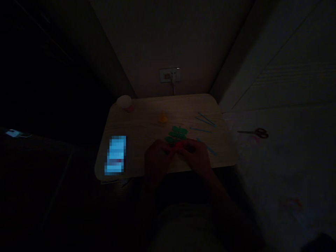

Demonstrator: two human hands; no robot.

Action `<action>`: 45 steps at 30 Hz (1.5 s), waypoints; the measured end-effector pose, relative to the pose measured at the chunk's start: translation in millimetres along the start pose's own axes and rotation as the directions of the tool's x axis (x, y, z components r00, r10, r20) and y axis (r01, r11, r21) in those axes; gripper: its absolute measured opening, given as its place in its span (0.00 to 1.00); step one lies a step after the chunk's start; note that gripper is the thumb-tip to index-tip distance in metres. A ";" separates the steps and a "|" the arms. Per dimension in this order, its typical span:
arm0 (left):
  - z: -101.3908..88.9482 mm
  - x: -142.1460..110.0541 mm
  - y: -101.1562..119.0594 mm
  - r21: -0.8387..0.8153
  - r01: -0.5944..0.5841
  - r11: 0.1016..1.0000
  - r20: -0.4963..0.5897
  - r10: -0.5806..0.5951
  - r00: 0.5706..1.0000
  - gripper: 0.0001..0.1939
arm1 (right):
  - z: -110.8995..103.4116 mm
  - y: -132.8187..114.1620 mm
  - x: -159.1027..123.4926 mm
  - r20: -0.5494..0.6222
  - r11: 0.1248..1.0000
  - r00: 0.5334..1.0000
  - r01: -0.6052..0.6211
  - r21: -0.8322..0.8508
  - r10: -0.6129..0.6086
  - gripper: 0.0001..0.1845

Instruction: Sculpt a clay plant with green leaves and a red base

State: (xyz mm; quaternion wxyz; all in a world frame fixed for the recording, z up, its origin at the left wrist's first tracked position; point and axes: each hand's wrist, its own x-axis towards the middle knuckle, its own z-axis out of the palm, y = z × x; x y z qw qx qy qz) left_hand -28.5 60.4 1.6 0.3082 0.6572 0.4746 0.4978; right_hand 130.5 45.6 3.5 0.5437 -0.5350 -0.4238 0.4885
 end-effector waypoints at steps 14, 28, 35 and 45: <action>-3.6 2.4 -1.1 -0.215 0.252 0.944 0.199 -0.210 0.957 0.05 | -2.0 0.0 3.7 -0.112 0.996 0.993 0.044 0.083 -0.034 0.21; -15.3 3.5 13.2 -0.024 0.130 0.991 0.002 -0.130 0.992 0.12 | -7.7 -12.4 -3.8 0.135 0.989 0.990 0.022 0.143 -0.042 0.14; -10.9 1.2 20.2 -0.142 0.159 0.977 0.025 -0.157 0.987 0.18 | -6.9 -12.6 -1.4 0.182 0.980 0.981 -0.093 0.178 0.060 0.16; -10.7 -6.4 1.9 -0.472 0.339 0.814 0.244 -0.248 0.937 0.25 | -8.3 -3.9 2.6 -0.110 0.976 0.993 -0.012 0.218 0.037 0.22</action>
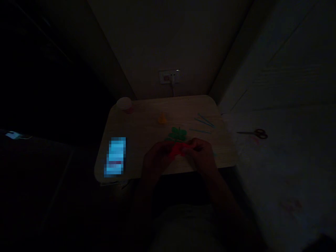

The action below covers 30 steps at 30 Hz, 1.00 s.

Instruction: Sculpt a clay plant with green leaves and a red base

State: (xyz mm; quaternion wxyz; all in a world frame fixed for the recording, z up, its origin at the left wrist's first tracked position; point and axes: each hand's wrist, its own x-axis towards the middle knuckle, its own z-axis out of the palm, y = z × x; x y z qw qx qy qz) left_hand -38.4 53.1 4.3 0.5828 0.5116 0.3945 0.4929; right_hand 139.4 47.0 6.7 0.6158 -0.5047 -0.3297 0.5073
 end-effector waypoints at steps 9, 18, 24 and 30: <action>2.8 0.6 0.1 0.044 0.026 0.999 0.037 -0.028 0.999 0.28 | 1.9 -2.3 -3.7 0.071 0.997 0.997 -0.009 -0.075 0.014 0.16; -0.2 7.3 12.7 0.237 -0.086 0.968 -0.180 0.131 0.975 0.06 | 7.5 -7.3 -11.0 0.260 0.998 0.966 0.021 -0.059 -0.005 0.15; 1.0 3.2 15.8 0.360 -0.182 0.915 -0.170 0.256 0.952 0.11 | 16.5 1.4 -13.7 0.218 0.996 0.972 -0.084 -0.035 0.089 0.18; 2.7 1.1 16.5 0.542 -0.297 0.786 -0.045 0.381 0.924 0.16 | 16.2 -1.8 -15.2 0.201 0.988 0.977 -0.043 -0.147 0.072 0.12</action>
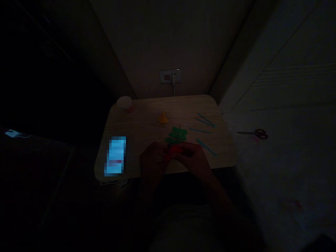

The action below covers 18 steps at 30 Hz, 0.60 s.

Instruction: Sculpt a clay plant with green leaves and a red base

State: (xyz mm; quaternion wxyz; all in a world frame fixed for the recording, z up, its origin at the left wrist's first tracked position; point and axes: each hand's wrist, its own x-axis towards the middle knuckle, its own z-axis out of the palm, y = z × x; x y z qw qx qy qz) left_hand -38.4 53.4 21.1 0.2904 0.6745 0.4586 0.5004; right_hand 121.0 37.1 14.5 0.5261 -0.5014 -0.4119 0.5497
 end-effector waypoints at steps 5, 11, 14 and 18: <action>3.5 -0.6 2.2 0.104 -0.153 0.983 0.059 0.147 0.987 0.14 | -2.8 -4.4 -0.9 0.047 0.998 0.999 0.016 -0.067 -0.013 0.11; 10.5 -4.3 -0.3 0.091 -0.181 0.979 0.136 0.168 0.976 0.11 | -7.8 -3.4 3.1 -0.007 1.000 1.000 -0.020 0.024 0.021 0.09; 10.2 -7.2 0.7 0.013 -0.087 0.996 0.106 0.085 0.991 0.23 | -11.0 -7.3 4.8 -0.003 0.999 0.999 0.035 0.015 -0.035 0.09; 6.7 -6.4 3.5 -0.102 -0.003 0.995 0.185 0.022 0.982 0.23 | -11.9 -8.2 4.6 -0.088 0.997 0.993 0.080 0.015 -0.079 0.13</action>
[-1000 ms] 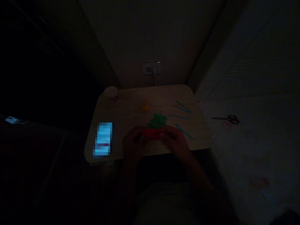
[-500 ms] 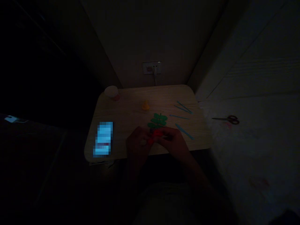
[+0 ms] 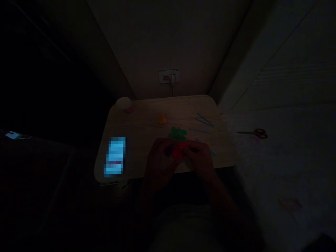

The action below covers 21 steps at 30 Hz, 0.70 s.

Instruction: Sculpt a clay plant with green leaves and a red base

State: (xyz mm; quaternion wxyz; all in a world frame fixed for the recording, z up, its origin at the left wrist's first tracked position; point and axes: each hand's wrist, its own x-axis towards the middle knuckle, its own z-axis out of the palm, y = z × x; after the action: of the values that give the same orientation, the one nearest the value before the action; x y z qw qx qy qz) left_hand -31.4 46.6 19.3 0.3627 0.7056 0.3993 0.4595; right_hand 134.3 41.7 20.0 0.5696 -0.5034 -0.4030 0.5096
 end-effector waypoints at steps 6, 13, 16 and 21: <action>-0.8 4.3 -3.7 -0.107 0.002 0.994 0.067 0.006 0.998 0.18 | -3.0 4.1 0.6 -0.059 0.999 0.998 -0.026 0.035 0.028 0.13; 2.5 4.4 -9.9 -0.125 0.004 0.992 0.018 -0.002 1.000 0.16 | 0.8 10.9 3.2 0.023 0.983 0.994 -0.108 0.152 0.105 0.25; 1.7 5.4 -10.0 -0.132 0.003 0.991 -0.074 -0.013 0.997 0.11 | 3.1 14.4 1.1 0.103 0.952 0.987 -0.149 0.266 0.126 0.21; -7.3 7.8 -10.2 0.003 -0.060 0.998 -0.191 0.059 0.980 0.04 | 3.7 17.7 -3.7 0.254 0.905 0.953 -0.250 0.344 0.167 0.34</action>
State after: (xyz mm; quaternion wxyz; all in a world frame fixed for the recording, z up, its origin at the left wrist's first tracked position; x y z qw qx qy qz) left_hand -38.6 58.9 15.4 0.3097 0.6695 0.4104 0.5361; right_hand 127.1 38.2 3.4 0.5486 -0.3679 -0.3027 0.6871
